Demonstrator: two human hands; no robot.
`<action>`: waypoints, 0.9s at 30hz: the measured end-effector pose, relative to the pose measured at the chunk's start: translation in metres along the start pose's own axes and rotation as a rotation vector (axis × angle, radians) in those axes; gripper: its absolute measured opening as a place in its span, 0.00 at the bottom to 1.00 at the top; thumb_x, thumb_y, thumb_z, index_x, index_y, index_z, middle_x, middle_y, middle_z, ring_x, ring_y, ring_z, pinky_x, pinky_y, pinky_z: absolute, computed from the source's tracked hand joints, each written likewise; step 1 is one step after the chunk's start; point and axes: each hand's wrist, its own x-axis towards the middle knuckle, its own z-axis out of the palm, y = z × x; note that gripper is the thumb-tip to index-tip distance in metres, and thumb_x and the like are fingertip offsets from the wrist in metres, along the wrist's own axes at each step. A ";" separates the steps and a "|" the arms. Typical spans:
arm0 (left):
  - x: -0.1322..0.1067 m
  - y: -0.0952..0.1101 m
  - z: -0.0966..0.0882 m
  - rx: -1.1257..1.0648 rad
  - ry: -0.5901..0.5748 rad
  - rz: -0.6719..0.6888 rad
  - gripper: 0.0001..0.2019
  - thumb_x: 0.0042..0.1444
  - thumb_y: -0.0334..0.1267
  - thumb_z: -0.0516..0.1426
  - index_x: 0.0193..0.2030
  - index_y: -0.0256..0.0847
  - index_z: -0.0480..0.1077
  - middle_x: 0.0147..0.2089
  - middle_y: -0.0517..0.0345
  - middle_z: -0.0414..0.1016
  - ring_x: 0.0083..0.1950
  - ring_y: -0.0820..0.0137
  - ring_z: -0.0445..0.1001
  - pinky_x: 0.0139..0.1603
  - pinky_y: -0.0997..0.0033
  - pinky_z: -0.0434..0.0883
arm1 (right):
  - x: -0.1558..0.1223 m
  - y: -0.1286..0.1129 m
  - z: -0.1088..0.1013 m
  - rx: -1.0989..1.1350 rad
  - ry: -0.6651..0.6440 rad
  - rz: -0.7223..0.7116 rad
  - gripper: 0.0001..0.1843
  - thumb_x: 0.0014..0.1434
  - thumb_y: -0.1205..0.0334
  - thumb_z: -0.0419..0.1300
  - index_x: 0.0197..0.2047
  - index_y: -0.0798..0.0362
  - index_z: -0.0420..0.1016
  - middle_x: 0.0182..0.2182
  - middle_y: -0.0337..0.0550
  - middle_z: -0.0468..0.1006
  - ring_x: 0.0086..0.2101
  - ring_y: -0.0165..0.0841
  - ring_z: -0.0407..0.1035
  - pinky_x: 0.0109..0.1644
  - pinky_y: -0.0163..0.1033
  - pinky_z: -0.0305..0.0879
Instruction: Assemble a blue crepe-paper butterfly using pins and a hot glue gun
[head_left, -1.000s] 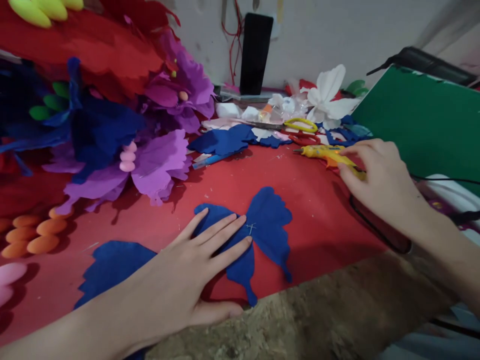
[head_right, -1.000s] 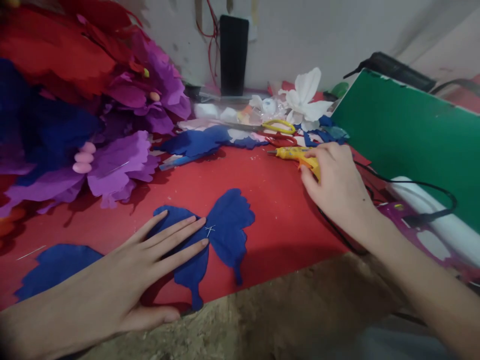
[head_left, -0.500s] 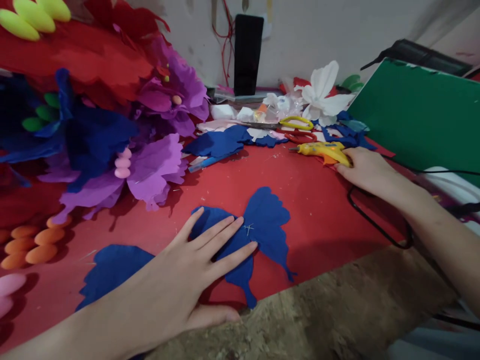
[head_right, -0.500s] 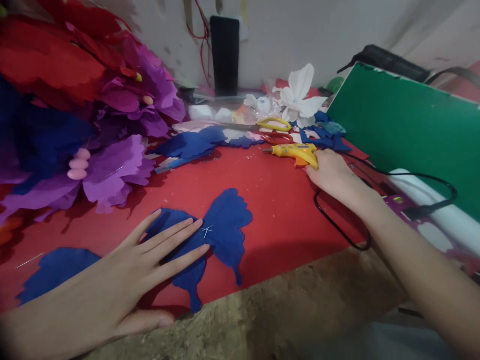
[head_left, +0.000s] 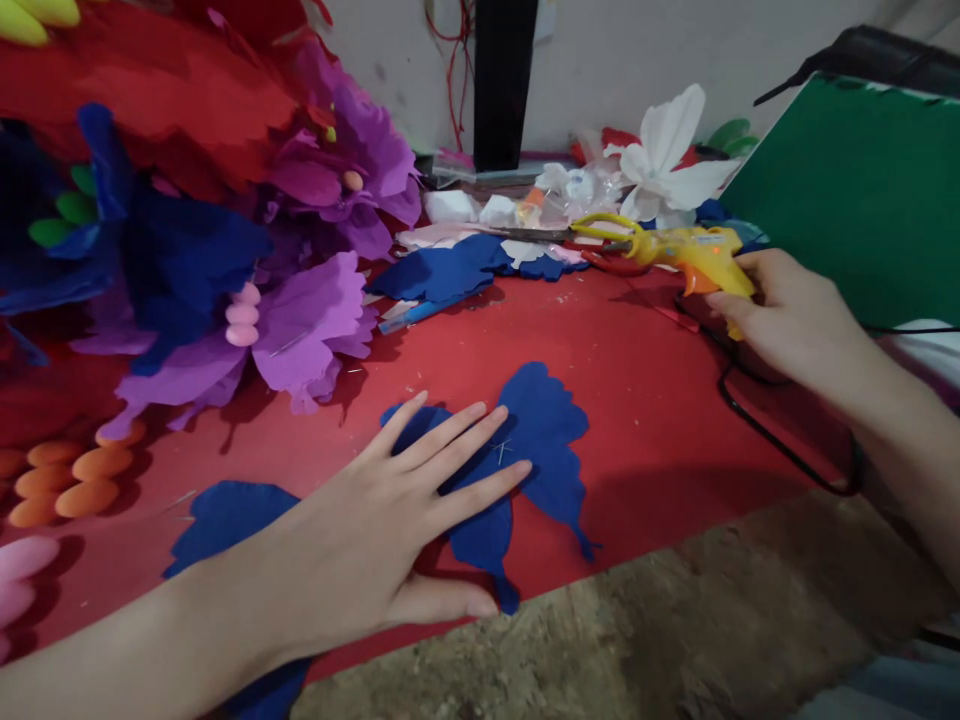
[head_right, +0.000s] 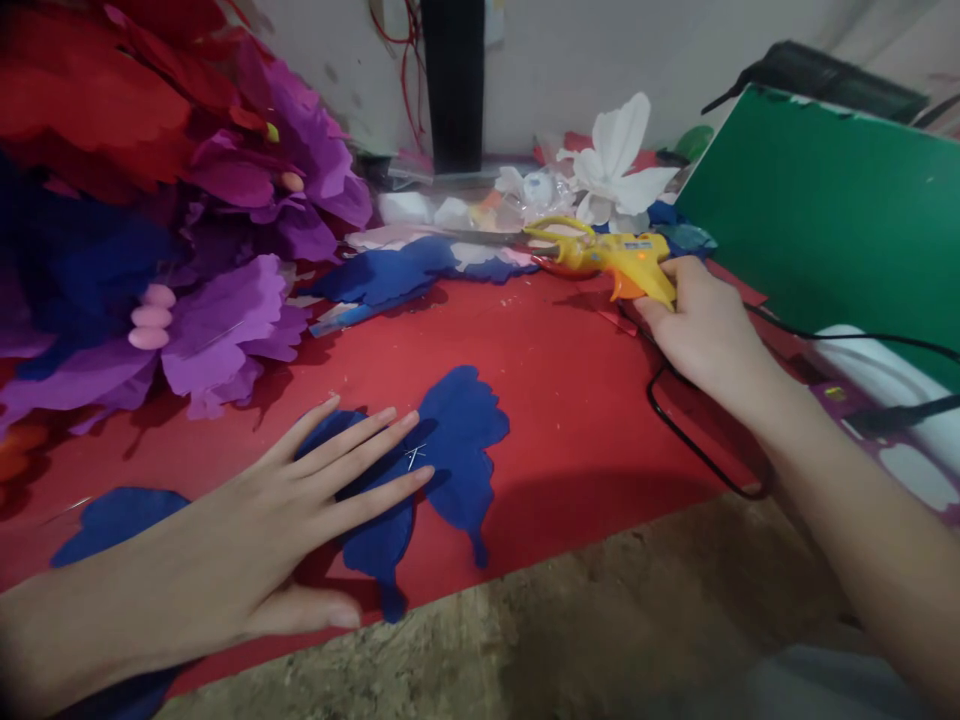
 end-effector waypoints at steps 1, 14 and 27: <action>0.001 -0.002 0.001 -0.014 -0.007 0.003 0.34 0.60 0.63 0.47 0.66 0.44 0.58 0.69 0.40 0.55 0.67 0.45 0.59 0.61 0.32 0.59 | -0.003 -0.004 -0.001 0.061 -0.007 0.047 0.18 0.57 0.63 0.54 0.49 0.63 0.66 0.34 0.54 0.76 0.34 0.39 0.71 0.36 0.45 0.68; 0.005 -0.004 0.000 -0.112 -0.044 0.001 0.35 0.54 0.60 0.58 0.65 0.47 0.60 0.68 0.38 0.57 0.67 0.46 0.60 0.62 0.32 0.55 | -0.046 -0.054 -0.021 0.567 -0.139 0.080 0.42 0.28 0.30 0.64 0.41 0.50 0.66 0.34 0.45 0.74 0.28 0.34 0.68 0.27 0.40 0.67; 0.004 -0.004 0.009 -0.143 0.105 0.027 0.31 0.56 0.62 0.53 0.61 0.47 0.66 0.66 0.37 0.61 0.66 0.48 0.63 0.61 0.35 0.58 | -0.073 -0.051 -0.009 0.005 0.141 -0.497 0.38 0.59 0.31 0.41 0.48 0.59 0.66 0.33 0.51 0.75 0.24 0.32 0.69 0.20 0.35 0.60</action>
